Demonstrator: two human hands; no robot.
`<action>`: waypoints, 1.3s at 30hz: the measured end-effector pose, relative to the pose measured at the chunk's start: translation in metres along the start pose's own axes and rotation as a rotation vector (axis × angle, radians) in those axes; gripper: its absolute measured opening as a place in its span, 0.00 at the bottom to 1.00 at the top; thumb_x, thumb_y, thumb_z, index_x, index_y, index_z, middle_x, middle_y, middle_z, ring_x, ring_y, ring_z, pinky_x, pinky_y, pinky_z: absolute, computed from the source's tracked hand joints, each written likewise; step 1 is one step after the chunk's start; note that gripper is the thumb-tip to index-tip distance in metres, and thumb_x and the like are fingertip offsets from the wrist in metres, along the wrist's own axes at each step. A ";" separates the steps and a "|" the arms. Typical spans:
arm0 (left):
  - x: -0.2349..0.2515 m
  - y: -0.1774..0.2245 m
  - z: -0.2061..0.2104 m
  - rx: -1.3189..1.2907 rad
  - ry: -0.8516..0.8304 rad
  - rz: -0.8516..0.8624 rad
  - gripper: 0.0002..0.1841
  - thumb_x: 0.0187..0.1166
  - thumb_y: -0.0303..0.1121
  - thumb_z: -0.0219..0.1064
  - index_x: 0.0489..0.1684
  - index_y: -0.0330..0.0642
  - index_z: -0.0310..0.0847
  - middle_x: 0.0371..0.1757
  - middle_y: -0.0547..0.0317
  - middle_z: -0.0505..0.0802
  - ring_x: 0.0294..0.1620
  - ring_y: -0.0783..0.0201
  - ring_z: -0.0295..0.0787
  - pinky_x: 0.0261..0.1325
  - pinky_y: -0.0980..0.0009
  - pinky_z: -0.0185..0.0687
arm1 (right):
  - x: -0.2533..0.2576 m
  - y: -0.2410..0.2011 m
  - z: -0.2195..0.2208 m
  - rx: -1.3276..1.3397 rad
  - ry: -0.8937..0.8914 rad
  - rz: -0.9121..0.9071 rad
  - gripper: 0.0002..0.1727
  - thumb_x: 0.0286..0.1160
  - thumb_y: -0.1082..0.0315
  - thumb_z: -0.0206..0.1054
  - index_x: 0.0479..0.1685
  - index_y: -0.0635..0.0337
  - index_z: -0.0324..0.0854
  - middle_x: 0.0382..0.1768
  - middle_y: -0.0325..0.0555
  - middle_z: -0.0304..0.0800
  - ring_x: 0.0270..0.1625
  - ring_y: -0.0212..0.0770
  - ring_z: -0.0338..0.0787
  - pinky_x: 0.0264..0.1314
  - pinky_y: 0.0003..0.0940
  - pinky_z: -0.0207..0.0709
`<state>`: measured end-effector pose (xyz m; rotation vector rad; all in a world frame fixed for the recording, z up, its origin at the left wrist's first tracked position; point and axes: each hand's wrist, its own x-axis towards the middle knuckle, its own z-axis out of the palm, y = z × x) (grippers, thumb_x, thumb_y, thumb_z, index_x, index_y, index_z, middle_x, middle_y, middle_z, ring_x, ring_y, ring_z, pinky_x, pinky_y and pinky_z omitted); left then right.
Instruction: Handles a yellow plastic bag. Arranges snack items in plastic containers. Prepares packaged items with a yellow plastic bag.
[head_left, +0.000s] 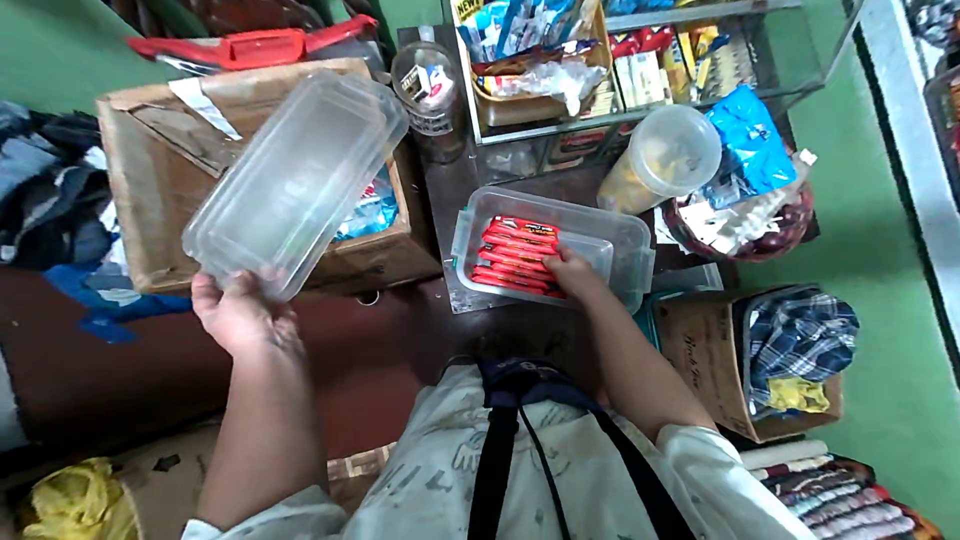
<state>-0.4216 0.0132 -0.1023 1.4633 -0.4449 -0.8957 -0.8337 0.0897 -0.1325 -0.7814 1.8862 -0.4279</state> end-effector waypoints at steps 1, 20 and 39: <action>0.000 -0.001 -0.003 0.020 -0.022 0.022 0.30 0.81 0.20 0.60 0.83 0.42 0.56 0.65 0.49 0.83 0.56 0.56 0.90 0.58 0.55 0.91 | 0.002 -0.004 0.001 0.094 -0.023 0.009 0.35 0.88 0.50 0.58 0.91 0.51 0.59 0.74 0.60 0.81 0.72 0.58 0.85 0.71 0.63 0.78; -0.131 -0.056 0.032 0.773 -0.867 0.786 0.18 0.83 0.30 0.60 0.65 0.27 0.80 0.72 0.31 0.82 0.77 0.42 0.77 0.80 0.50 0.73 | -0.008 0.048 -0.059 -0.777 -0.166 -0.316 0.23 0.82 0.63 0.68 0.76 0.46 0.81 0.69 0.53 0.88 0.70 0.61 0.87 0.72 0.70 0.75; -0.117 -0.080 0.202 1.531 -1.734 0.907 0.34 0.69 0.37 0.80 0.80 0.65 0.76 0.88 0.49 0.71 0.85 0.32 0.67 0.74 0.26 0.66 | -0.004 0.062 -0.055 -0.715 -0.007 -0.453 0.16 0.87 0.63 0.62 0.68 0.47 0.85 0.63 0.52 0.89 0.66 0.58 0.89 0.61 0.64 0.83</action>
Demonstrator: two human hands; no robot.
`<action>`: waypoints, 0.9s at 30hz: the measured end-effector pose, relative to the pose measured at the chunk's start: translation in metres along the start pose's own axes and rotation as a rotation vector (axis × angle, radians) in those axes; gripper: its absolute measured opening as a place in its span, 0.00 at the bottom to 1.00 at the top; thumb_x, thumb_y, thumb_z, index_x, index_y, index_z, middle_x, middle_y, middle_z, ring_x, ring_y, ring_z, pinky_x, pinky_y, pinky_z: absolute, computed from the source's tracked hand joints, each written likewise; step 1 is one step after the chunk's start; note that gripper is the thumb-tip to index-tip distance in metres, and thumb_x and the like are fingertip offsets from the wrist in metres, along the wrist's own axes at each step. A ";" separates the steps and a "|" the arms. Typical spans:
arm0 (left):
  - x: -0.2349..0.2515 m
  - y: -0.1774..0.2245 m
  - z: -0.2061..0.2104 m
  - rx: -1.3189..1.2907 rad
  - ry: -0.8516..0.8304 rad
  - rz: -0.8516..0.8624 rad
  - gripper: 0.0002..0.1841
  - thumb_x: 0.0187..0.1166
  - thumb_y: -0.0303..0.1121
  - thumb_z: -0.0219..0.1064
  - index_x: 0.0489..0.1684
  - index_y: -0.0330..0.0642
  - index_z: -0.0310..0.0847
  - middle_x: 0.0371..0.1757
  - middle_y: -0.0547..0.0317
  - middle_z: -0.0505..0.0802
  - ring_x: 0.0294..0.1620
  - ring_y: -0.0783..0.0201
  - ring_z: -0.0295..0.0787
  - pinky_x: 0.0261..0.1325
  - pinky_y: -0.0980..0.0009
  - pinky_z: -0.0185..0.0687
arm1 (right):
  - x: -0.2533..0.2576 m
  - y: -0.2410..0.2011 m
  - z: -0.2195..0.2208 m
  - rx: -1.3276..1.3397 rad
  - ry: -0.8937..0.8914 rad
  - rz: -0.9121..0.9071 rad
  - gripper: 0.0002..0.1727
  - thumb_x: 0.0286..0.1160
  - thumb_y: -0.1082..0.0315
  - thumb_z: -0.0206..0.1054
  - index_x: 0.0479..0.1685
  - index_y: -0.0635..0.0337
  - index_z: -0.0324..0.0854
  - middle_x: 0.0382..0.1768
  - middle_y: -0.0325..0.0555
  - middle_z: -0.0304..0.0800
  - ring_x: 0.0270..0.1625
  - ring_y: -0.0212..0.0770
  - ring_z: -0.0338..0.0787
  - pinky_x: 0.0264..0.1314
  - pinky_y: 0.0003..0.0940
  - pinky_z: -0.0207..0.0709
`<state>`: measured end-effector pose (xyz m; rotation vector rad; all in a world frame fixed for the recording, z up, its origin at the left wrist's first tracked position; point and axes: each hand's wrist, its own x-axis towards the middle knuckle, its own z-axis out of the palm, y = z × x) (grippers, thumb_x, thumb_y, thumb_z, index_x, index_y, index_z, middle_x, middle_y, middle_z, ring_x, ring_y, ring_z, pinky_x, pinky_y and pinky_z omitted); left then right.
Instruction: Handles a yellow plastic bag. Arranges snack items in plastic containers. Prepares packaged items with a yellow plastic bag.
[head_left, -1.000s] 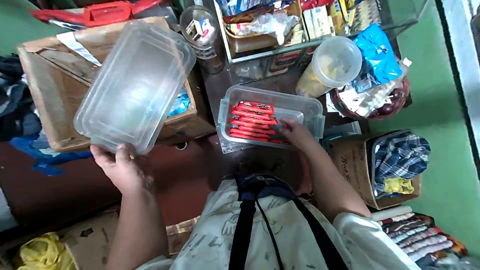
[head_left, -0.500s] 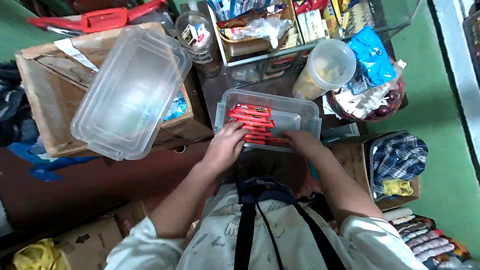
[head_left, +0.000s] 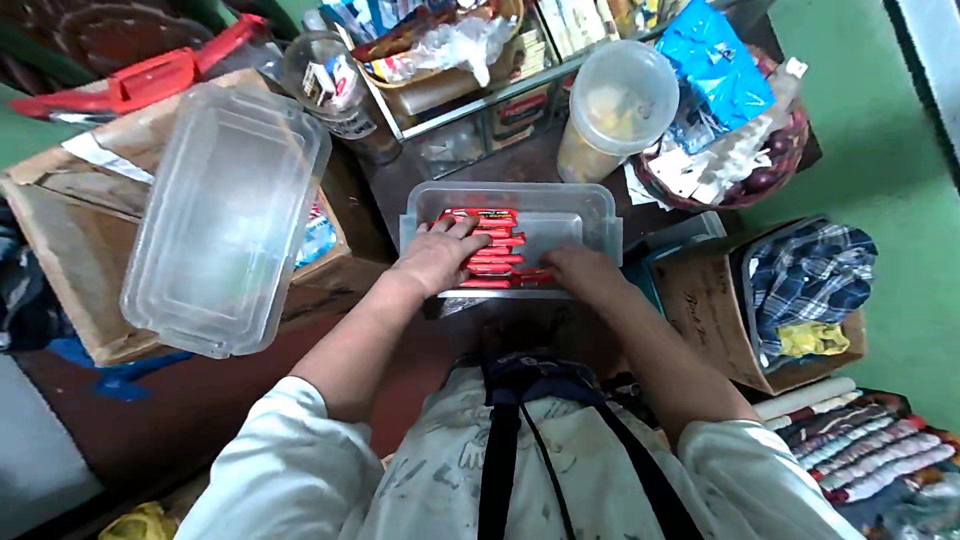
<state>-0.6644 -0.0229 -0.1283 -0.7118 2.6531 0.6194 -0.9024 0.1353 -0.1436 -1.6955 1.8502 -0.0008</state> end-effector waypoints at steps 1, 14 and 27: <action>0.001 -0.002 0.000 0.000 0.003 0.005 0.34 0.69 0.36 0.79 0.79 0.64 0.76 0.88 0.47 0.71 0.85 0.32 0.66 0.75 0.26 0.65 | 0.001 0.001 0.000 0.019 -0.015 -0.025 0.17 0.86 0.61 0.64 0.69 0.48 0.85 0.62 0.54 0.89 0.65 0.59 0.89 0.61 0.65 0.83; 0.008 -0.011 0.005 -0.059 0.107 -0.002 0.27 0.75 0.33 0.75 0.76 0.53 0.79 0.88 0.43 0.71 0.88 0.34 0.63 0.85 0.31 0.55 | 0.020 -0.005 -0.001 0.046 0.014 -0.148 0.11 0.78 0.67 0.69 0.54 0.55 0.89 0.54 0.52 0.91 0.56 0.56 0.92 0.55 0.61 0.86; 0.013 -0.019 0.007 -0.063 0.113 -0.030 0.25 0.75 0.34 0.75 0.74 0.57 0.81 0.89 0.47 0.70 0.89 0.36 0.61 0.87 0.35 0.57 | 0.004 -0.047 -0.019 -0.018 0.203 -0.121 0.10 0.77 0.65 0.70 0.53 0.49 0.91 0.54 0.50 0.91 0.61 0.56 0.90 0.53 0.57 0.86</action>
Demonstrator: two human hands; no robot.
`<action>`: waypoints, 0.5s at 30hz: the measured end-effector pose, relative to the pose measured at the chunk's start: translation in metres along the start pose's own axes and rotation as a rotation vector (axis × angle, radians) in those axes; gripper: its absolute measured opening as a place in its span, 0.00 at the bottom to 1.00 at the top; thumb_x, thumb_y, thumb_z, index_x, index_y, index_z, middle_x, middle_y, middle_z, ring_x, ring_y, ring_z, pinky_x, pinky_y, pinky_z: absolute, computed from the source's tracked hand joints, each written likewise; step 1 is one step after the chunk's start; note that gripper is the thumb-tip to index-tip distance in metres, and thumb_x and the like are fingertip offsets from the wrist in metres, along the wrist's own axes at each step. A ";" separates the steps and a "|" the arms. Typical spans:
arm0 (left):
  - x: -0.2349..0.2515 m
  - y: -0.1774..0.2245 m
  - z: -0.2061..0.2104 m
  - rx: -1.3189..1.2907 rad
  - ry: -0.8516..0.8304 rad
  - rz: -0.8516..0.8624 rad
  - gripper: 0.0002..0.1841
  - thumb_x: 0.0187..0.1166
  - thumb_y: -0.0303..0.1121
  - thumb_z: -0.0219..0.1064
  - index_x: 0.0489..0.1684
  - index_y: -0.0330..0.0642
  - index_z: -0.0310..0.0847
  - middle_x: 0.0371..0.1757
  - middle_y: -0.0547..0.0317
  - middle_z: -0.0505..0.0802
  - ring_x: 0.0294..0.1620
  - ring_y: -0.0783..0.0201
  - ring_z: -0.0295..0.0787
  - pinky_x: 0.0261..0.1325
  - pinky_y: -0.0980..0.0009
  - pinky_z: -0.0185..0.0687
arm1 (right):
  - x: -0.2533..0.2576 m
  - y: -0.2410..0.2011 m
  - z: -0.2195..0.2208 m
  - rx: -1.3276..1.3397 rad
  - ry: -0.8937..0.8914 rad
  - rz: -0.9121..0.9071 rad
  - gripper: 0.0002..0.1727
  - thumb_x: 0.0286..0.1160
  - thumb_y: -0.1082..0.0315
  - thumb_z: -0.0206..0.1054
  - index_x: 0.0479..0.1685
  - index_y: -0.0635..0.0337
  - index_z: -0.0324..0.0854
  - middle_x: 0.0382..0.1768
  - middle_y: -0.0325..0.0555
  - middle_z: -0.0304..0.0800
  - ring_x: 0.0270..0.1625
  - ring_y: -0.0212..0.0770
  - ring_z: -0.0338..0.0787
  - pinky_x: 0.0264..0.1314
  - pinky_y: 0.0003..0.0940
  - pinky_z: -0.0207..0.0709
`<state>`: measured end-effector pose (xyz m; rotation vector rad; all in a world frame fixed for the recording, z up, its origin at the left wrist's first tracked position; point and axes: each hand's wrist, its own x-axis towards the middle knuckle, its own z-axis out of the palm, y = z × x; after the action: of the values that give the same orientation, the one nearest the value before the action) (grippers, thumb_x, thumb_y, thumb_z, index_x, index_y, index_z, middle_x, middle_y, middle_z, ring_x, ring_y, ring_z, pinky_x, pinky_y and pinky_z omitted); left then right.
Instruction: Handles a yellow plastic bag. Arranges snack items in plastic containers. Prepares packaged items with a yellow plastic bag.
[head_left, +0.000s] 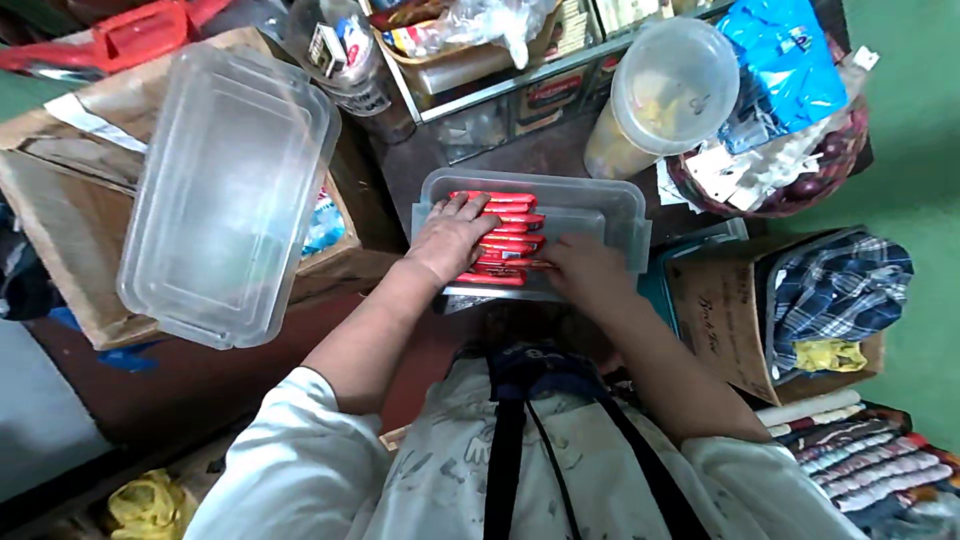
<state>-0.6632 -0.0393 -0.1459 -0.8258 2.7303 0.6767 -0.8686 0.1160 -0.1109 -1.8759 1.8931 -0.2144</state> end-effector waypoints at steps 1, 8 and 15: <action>0.002 0.000 -0.001 -0.009 -0.004 -0.001 0.25 0.75 0.34 0.75 0.74 0.57 0.81 0.89 0.47 0.70 0.89 0.36 0.61 0.86 0.35 0.57 | 0.007 -0.008 0.005 -0.007 0.002 -0.026 0.10 0.79 0.65 0.69 0.54 0.50 0.91 0.56 0.51 0.91 0.63 0.56 0.89 0.57 0.57 0.85; -0.002 -0.010 -0.013 -0.137 -0.014 0.045 0.25 0.78 0.25 0.70 0.76 0.54 0.82 0.87 0.45 0.72 0.90 0.40 0.61 0.90 0.43 0.56 | 0.039 -0.040 0.055 0.140 0.040 -0.132 0.14 0.76 0.67 0.71 0.58 0.54 0.90 0.53 0.53 0.90 0.62 0.57 0.89 0.60 0.55 0.85; -0.060 -0.005 0.013 -0.342 0.486 -0.171 0.22 0.86 0.29 0.58 0.78 0.47 0.79 0.89 0.42 0.70 0.92 0.42 0.57 0.91 0.43 0.55 | 0.013 -0.004 0.038 0.887 0.194 0.560 0.39 0.87 0.55 0.61 0.95 0.53 0.50 0.91 0.58 0.56 0.87 0.54 0.68 0.82 0.55 0.70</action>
<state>-0.6098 -0.0089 -0.1394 -1.4525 2.9412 1.0407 -0.8482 0.1107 -0.1457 -0.7404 1.8927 -0.8910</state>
